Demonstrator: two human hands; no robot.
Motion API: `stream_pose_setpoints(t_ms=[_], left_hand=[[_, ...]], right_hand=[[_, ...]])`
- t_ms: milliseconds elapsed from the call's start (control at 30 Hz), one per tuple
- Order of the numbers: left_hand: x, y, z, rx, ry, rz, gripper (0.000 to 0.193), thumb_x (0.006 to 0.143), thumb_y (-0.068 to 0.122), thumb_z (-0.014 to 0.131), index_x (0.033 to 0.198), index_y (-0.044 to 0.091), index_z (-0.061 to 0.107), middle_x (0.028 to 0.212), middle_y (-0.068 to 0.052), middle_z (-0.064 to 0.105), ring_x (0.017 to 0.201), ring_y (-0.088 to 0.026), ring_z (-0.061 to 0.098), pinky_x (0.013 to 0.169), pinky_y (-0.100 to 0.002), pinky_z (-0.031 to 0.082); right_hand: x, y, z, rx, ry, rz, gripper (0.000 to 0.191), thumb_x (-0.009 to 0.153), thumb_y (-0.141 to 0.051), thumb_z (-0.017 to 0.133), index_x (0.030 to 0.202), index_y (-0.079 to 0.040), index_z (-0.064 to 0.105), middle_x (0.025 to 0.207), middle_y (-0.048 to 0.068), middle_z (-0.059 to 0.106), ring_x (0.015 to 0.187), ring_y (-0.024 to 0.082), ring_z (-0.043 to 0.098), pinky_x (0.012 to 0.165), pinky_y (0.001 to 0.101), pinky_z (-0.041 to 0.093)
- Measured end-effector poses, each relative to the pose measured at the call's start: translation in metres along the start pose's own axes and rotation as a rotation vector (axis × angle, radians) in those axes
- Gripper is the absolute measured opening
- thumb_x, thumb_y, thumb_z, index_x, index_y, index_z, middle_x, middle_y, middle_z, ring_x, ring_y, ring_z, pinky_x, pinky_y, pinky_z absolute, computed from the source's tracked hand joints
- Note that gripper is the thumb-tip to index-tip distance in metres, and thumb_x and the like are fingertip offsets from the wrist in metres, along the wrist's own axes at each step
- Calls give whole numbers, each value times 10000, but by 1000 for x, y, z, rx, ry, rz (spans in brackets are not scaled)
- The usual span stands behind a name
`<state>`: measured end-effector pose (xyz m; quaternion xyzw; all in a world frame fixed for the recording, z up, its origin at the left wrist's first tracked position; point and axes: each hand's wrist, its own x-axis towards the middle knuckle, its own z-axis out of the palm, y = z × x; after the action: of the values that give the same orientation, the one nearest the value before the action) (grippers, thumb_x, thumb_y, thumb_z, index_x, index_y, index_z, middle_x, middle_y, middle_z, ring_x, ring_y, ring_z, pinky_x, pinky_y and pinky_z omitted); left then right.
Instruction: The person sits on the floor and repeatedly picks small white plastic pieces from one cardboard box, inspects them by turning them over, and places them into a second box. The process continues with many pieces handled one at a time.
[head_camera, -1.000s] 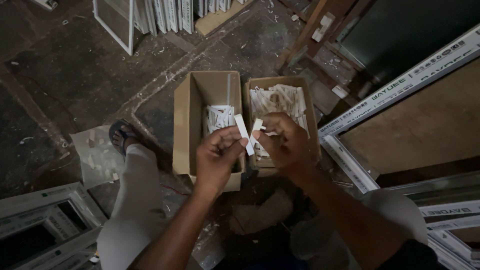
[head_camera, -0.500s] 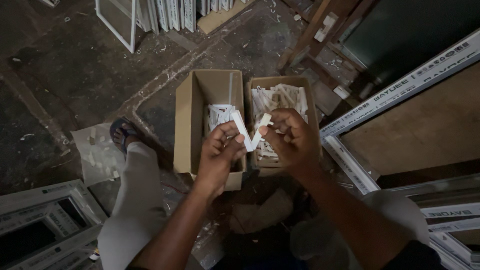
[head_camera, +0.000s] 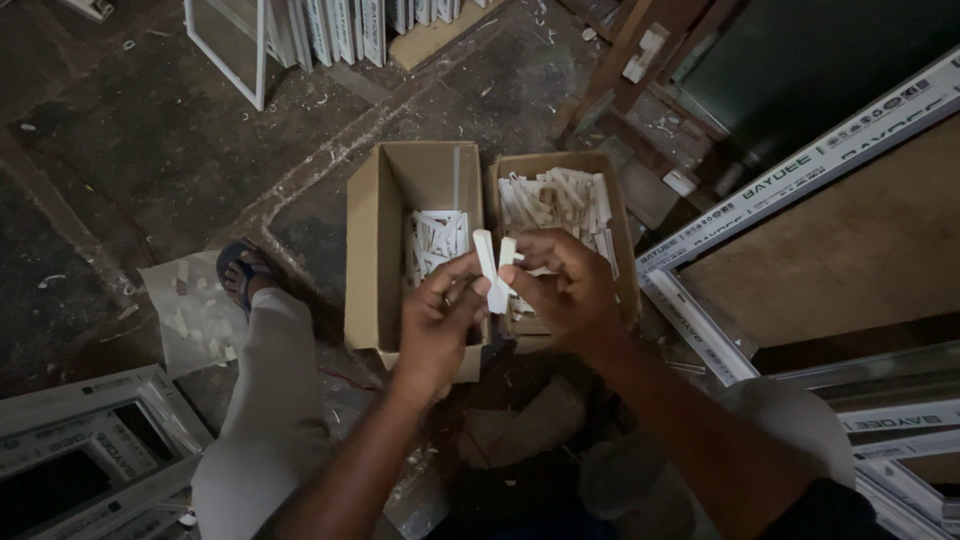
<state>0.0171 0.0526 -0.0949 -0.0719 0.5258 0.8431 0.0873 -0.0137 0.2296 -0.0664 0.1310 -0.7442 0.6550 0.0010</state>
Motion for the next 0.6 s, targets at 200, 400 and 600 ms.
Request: stream_pose_setpoints(t_ms=[200, 400, 600], left_hand=[[-5, -5, 4, 220, -51, 232, 383, 1015, 41, 682, 1397, 28, 665, 1144, -44, 658, 1040, -116, 643, 871, -247, 530], [-6, 0, 7, 237, -121, 273, 418, 998, 0, 685, 1411, 34, 635, 1206, -54, 641, 1088, -122, 672, 892, -255, 553], [-6, 0, 7, 311, -138, 298, 526, 922, -53, 730, 1424, 28, 595, 1253, -79, 647, 1147, -152, 701, 944, -293, 608]], right_hand=[[-4, 2, 1, -102, 31, -37, 335, 931, -113, 782, 1210, 20, 651, 1013, 111, 765, 928, 134, 740, 792, 273, 609], [-5, 4, -1, -117, 51, -66, 317, 923, -108, 799, 1184, 26, 680, 1004, 106, 750, 921, 129, 720, 779, 262, 597], [-5, 9, -3, -117, 36, 6, 358, 889, -134, 817, 1189, 7, 682, 976, 84, 759, 853, 118, 739, 700, 253, 609]])
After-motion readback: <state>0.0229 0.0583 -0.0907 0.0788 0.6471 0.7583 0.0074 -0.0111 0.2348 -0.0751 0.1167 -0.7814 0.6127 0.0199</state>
